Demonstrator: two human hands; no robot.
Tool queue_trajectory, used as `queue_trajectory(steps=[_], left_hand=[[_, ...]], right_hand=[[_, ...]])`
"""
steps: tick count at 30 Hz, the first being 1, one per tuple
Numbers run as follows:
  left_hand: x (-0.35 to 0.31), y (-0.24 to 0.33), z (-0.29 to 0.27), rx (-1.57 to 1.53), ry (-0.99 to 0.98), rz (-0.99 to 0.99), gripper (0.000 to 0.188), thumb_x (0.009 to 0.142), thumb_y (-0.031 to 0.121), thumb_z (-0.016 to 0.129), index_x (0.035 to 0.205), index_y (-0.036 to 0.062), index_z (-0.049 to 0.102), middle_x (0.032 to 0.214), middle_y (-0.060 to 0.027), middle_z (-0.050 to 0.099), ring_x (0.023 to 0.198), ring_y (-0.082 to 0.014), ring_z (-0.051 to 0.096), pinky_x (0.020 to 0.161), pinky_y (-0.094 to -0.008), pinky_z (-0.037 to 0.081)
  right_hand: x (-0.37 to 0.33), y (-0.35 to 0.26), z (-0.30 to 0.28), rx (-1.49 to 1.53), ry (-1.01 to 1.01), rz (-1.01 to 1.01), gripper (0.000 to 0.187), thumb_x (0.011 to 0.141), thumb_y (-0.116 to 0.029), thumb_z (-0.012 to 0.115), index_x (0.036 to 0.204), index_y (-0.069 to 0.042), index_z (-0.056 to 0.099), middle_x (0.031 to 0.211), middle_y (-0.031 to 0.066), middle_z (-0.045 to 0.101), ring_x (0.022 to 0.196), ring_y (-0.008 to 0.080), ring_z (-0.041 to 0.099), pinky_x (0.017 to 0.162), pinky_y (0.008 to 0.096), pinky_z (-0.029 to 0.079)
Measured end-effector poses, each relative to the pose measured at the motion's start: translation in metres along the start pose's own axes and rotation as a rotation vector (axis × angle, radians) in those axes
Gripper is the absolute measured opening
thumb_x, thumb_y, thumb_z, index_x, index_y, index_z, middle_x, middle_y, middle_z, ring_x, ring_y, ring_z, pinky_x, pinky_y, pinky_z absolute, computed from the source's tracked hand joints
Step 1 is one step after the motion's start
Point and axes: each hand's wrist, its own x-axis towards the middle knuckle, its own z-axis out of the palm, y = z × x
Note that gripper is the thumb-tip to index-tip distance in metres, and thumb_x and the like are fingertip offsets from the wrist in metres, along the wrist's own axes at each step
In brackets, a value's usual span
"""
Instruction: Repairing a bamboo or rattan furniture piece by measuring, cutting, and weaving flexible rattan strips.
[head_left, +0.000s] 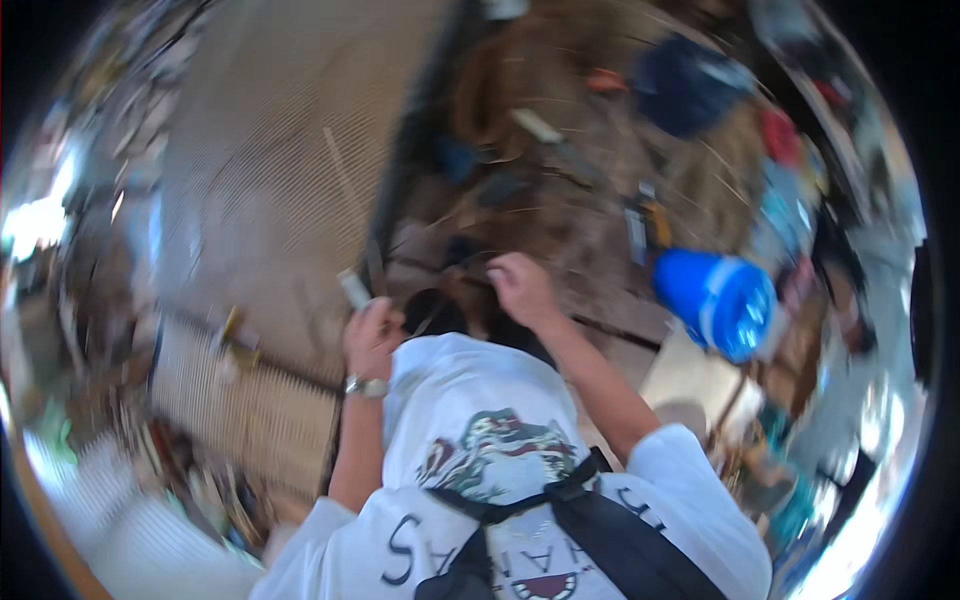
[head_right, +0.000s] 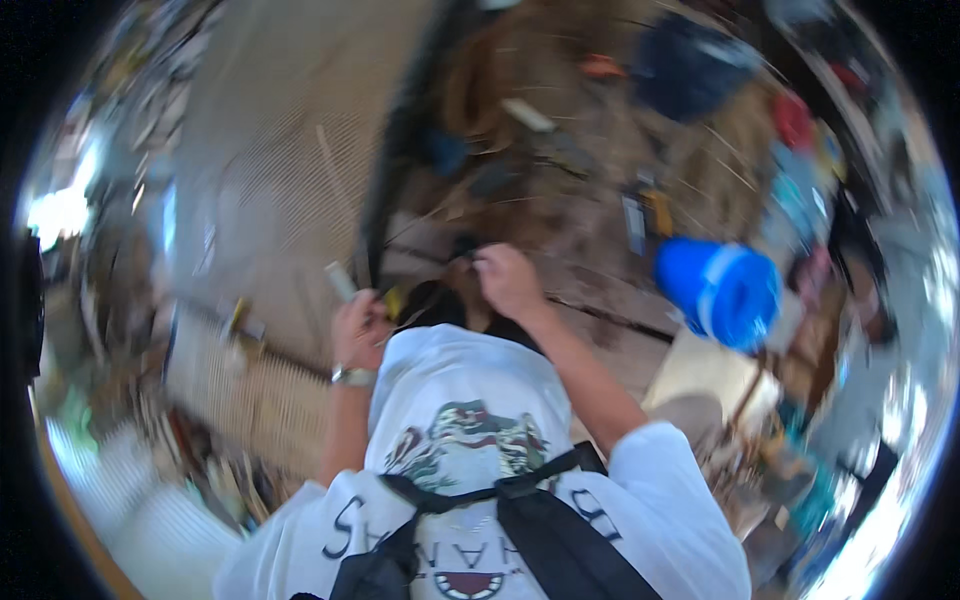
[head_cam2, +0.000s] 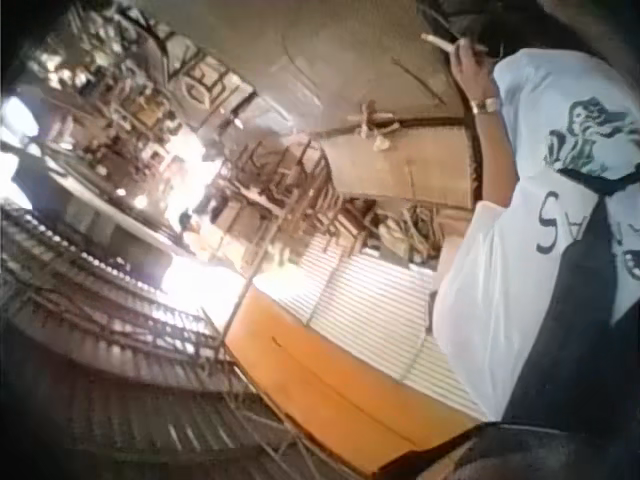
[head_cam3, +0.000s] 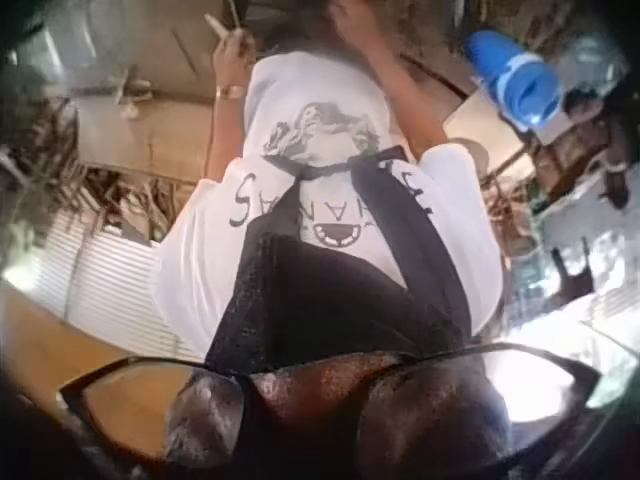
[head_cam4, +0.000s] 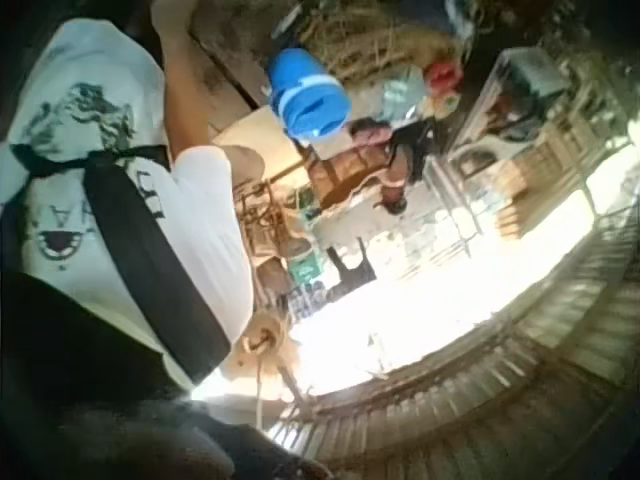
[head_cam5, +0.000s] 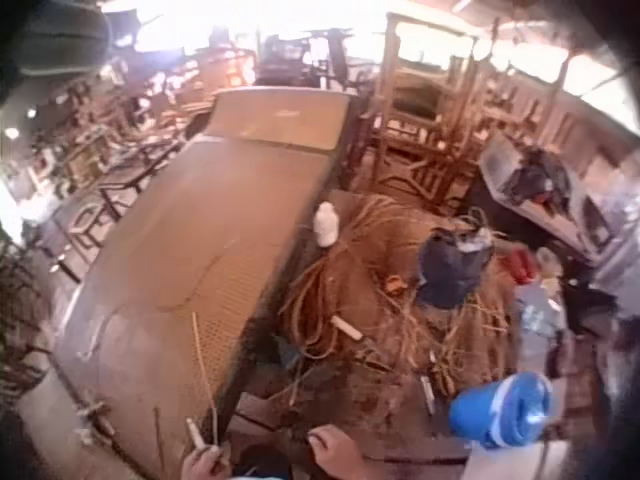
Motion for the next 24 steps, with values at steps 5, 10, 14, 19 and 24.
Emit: queue_trajectory(steps=[5, 10, 14, 19, 24], left_hand=[[-0.062, 0.003, -0.011, -0.553, 0.119, -0.463, 0.017, 0.095, 0.024, 0.064, 0.098, 0.0080, 0.062, 0.071, -0.0023, 0.064, 0.047, -0.0041, 0.044, 0.042, -0.0200, 0.030], [-0.099, -0.019, -0.048, -0.739, 0.248, -0.299, 0.013, 0.098, 0.019, 0.062, 0.105, 0.0088, 0.061, 0.079, -0.0058, 0.067, 0.046, -0.0029, 0.040, 0.040, -0.0193, 0.027], [-0.113, -0.043, -0.092, -0.824, 0.454, -0.282, 0.014, 0.098, 0.019, 0.062, 0.103, 0.0069, 0.061, 0.080, -0.0073, 0.070, 0.043, -0.0026, 0.037, 0.038, -0.0201, 0.026], [-0.141, -0.068, -0.153, -0.731, 0.754, -0.263, 0.010, 0.097, 0.019, 0.062, 0.097, 0.0089, 0.064, 0.075, -0.0043, 0.070, 0.042, -0.0017, 0.036, 0.038, -0.0203, 0.026], [-0.181, -0.080, -0.193, -0.544, 0.984, -0.250, 0.013, 0.095, 0.016, 0.063, 0.094, 0.0031, 0.065, 0.075, -0.0036, 0.069, 0.061, -0.0078, 0.061, 0.055, -0.0234, 0.048]], right_hand=[[-0.012, -0.025, 0.017, 0.066, -0.179, 0.027, 0.015, 0.091, -0.011, 0.061, 0.102, -0.002, 0.064, 0.093, 0.0146, 0.067, 0.084, 0.0273, 0.065, 0.076, 0.0364, 0.052], [0.012, -0.070, 0.054, 0.049, -0.355, -0.085, 0.014, 0.093, -0.009, 0.060, 0.104, -0.001, 0.062, 0.089, 0.0141, 0.066, 0.077, 0.0230, 0.064, 0.070, 0.0327, 0.051], [0.043, -0.119, 0.120, 0.024, -0.367, -0.271, 0.019, 0.091, -0.011, 0.062, 0.107, -0.001, 0.061, 0.089, 0.0154, 0.065, 0.078, 0.0256, 0.064, 0.071, 0.0343, 0.051], [0.058, -0.206, 0.250, -0.049, -0.423, -0.702, 0.025, 0.088, -0.009, 0.060, 0.112, -0.004, 0.058, 0.097, 0.0157, 0.062, 0.088, 0.0325, 0.062, 0.078, 0.0410, 0.050], [0.036, -0.275, 0.367, -0.202, -0.788, -0.874, 0.020, 0.088, -0.017, 0.061, 0.099, 0.000, 0.057, 0.102, 0.0136, 0.062, 0.094, 0.0332, 0.063, 0.078, 0.0428, 0.051]])
